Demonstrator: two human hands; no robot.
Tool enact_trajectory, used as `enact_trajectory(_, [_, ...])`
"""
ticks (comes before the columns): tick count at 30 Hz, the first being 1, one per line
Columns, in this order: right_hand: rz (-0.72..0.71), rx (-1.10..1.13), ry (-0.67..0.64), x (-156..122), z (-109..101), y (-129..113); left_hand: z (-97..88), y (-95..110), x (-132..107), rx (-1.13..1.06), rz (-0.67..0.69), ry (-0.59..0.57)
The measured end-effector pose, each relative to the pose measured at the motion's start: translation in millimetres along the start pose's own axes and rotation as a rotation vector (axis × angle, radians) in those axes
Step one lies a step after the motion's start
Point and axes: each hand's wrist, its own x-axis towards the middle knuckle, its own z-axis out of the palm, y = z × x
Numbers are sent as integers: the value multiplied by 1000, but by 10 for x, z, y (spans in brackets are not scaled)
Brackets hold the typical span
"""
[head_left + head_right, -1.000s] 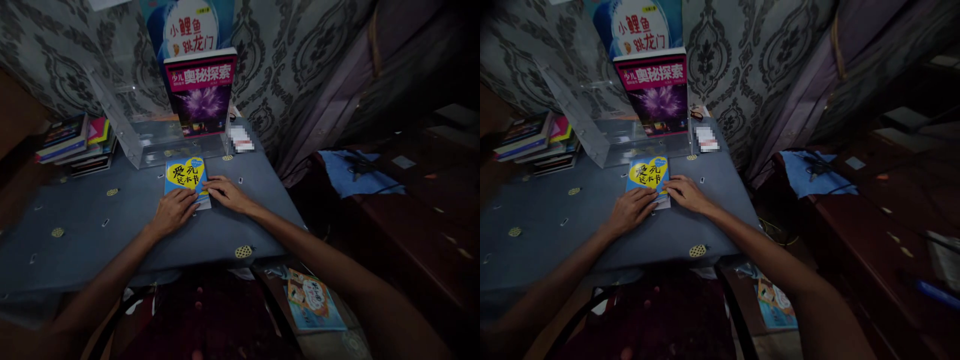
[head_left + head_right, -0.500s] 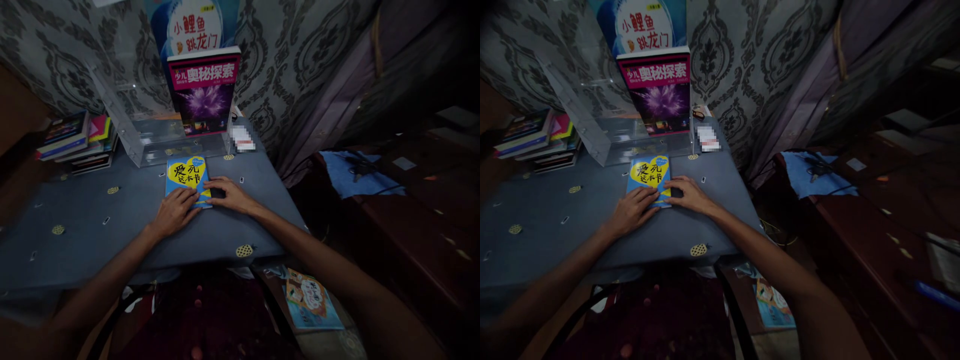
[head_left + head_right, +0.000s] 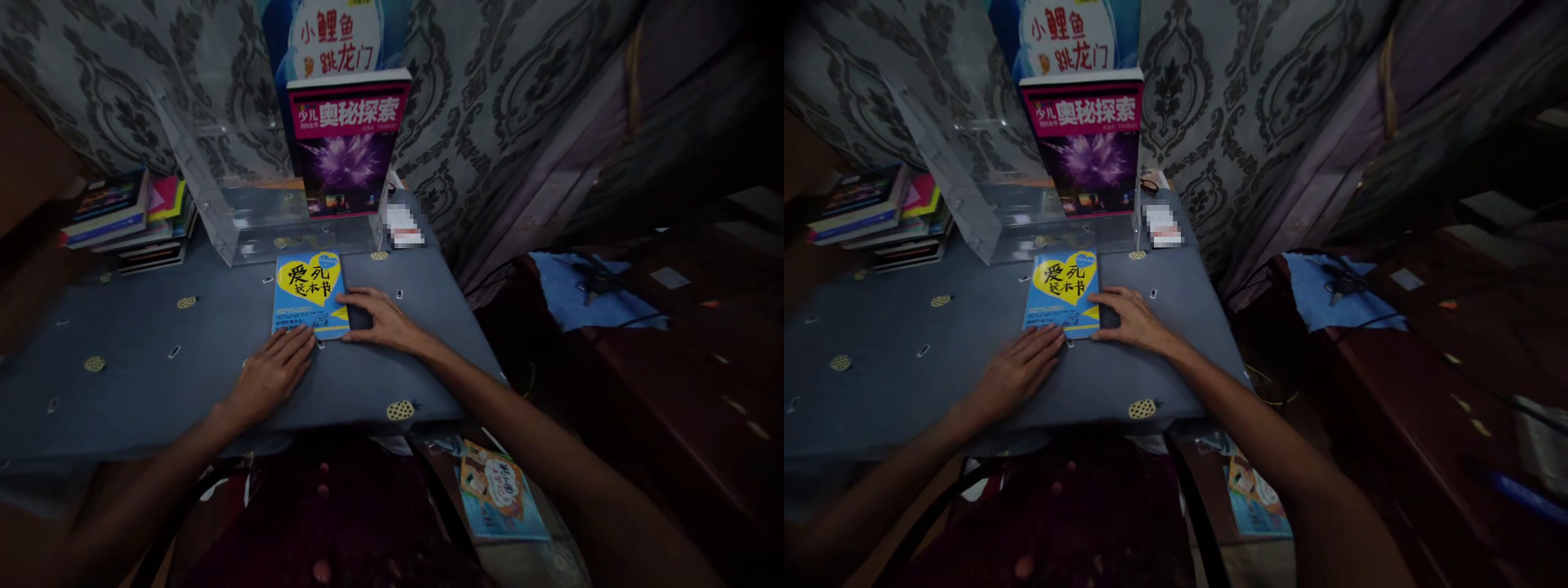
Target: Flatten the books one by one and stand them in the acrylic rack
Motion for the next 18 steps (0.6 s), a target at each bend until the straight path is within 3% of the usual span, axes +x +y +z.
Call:
enact_trajectory(4, [13, -26, -11, 1, -3, -3, -134, -151, -268, 29, -72, 80])
enact_trajectory(8, [2, -33, -14, 3, -13, -17, -154, -201, -320, 38, -57, 104])
enact_trajectory(14, [-8, 19, -3, 10, -27, -37, -42, -28, 57, -36, 96, -31])
enact_trajectory(18, [-18, 44, -12, 9, -52, -27, 17, 52, 386, -79, 127, -99])
